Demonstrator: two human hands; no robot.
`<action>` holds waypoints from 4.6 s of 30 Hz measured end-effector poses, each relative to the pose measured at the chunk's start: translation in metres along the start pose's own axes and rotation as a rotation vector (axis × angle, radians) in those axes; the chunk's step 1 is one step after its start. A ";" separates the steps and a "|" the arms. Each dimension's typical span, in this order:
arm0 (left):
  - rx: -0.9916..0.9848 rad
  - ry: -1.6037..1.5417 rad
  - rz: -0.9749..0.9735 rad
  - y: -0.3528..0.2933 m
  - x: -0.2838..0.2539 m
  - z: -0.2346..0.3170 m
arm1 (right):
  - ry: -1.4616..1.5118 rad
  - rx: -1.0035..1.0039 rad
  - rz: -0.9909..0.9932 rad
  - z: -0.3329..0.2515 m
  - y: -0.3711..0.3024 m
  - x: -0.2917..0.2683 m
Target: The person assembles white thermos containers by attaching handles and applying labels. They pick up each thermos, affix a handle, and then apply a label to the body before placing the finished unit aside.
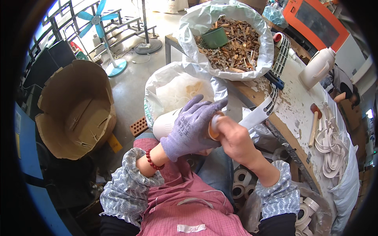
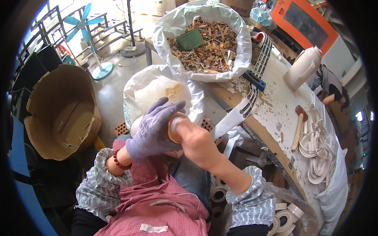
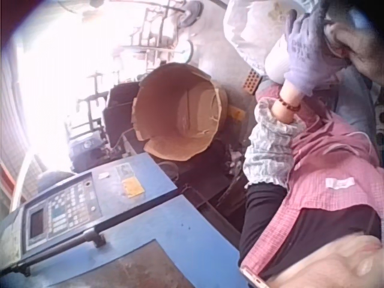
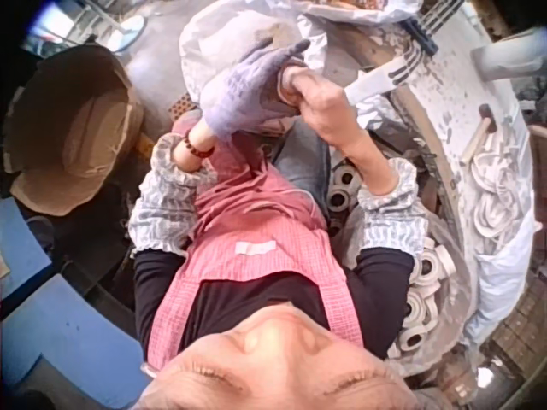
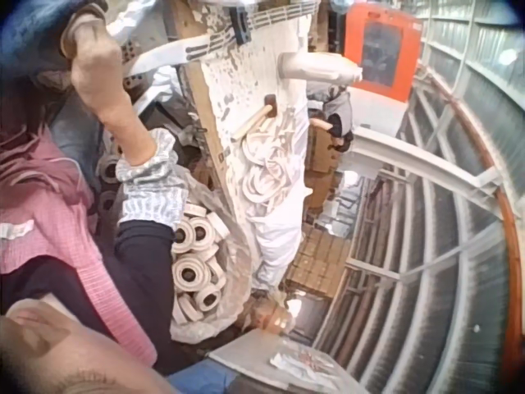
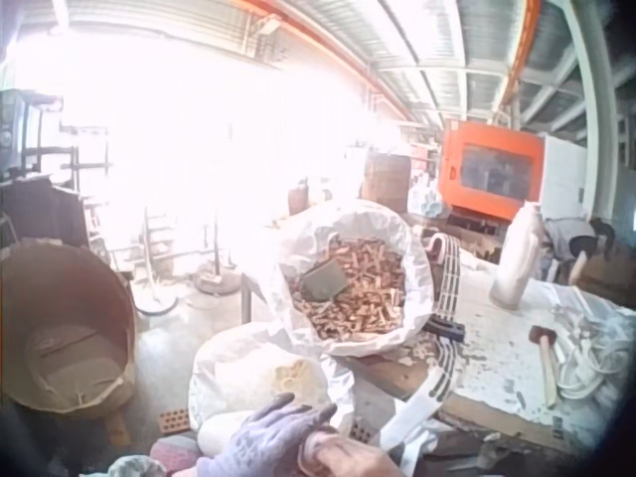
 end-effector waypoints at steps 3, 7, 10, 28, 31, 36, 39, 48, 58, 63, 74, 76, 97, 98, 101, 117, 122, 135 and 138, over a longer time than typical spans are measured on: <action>0.025 -0.035 0.005 -0.004 0.001 0.004 | 0.002 0.008 -0.242 -0.001 -0.001 0.003; -0.001 -0.010 0.036 -0.012 0.001 0.001 | -0.147 0.003 -0.216 -0.006 0.001 0.012; 0.063 -0.035 0.053 -0.013 -0.004 0.000 | -0.147 -0.022 -0.191 -0.015 -0.001 0.011; 0.188 -0.149 -0.244 -0.008 0.007 -0.008 | 0.152 0.093 -0.541 0.017 -0.008 0.001; 0.237 -0.107 -0.364 -0.001 -0.006 -0.010 | 0.278 0.053 -0.692 0.019 -0.006 -0.009; 0.346 0.209 -0.073 0.019 -0.086 0.027 | 0.271 0.064 0.009 0.101 0.062 -0.066; 0.080 0.209 0.219 -0.013 -0.131 0.033 | -0.275 0.125 0.144 0.194 0.099 -0.057; -1.171 -0.578 0.388 -0.303 -0.128 -0.024 | -0.605 0.479 -0.292 0.257 0.132 -0.035; -1.228 -0.654 -0.078 -0.218 -0.066 -0.087 | -0.223 0.009 -0.086 0.131 0.128 0.018; -1.204 -0.874 -0.108 -0.224 -0.051 -0.092 | -0.137 -0.359 -0.331 0.015 0.059 0.089; -1.210 -0.953 -0.447 -0.181 -0.029 -0.058 | -0.110 -0.498 -0.425 -0.024 -0.009 0.117; -1.213 -0.945 -0.492 -0.176 -0.023 -0.059 | -0.192 -0.473 -0.416 -0.019 -0.020 0.114; -1.230 -0.911 -0.525 -0.177 -0.017 -0.061 | -0.106 -0.453 -0.305 -0.013 -0.035 0.113; -1.220 -0.906 -0.540 -0.172 -0.018 -0.062 | -0.127 -0.451 -0.316 -0.013 -0.034 0.113; -1.181 -0.926 -0.537 -0.171 -0.022 -0.060 | -0.134 -0.429 -0.344 -0.016 -0.032 0.115; -0.193 -0.316 -0.394 -0.112 -0.056 -0.016 | -0.733 0.357 -0.097 0.252 0.127 -0.015; -0.123 -0.082 -0.434 -0.126 -0.069 0.002 | -0.511 0.458 0.125 0.253 0.129 -0.027; -0.275 -0.196 -0.359 -0.108 -0.070 0.005 | 0.552 0.444 -0.299 0.050 0.047 0.056; -0.241 -0.132 -0.255 -0.140 -0.072 0.011 | 0.638 0.326 -0.619 -0.001 0.003 0.079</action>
Point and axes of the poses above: each hand's wrist, its own y-axis towards the middle knuckle, its own x-axis out of the palm, z = x × y, the point moved 3 cm from there along y, towards the middle knuckle
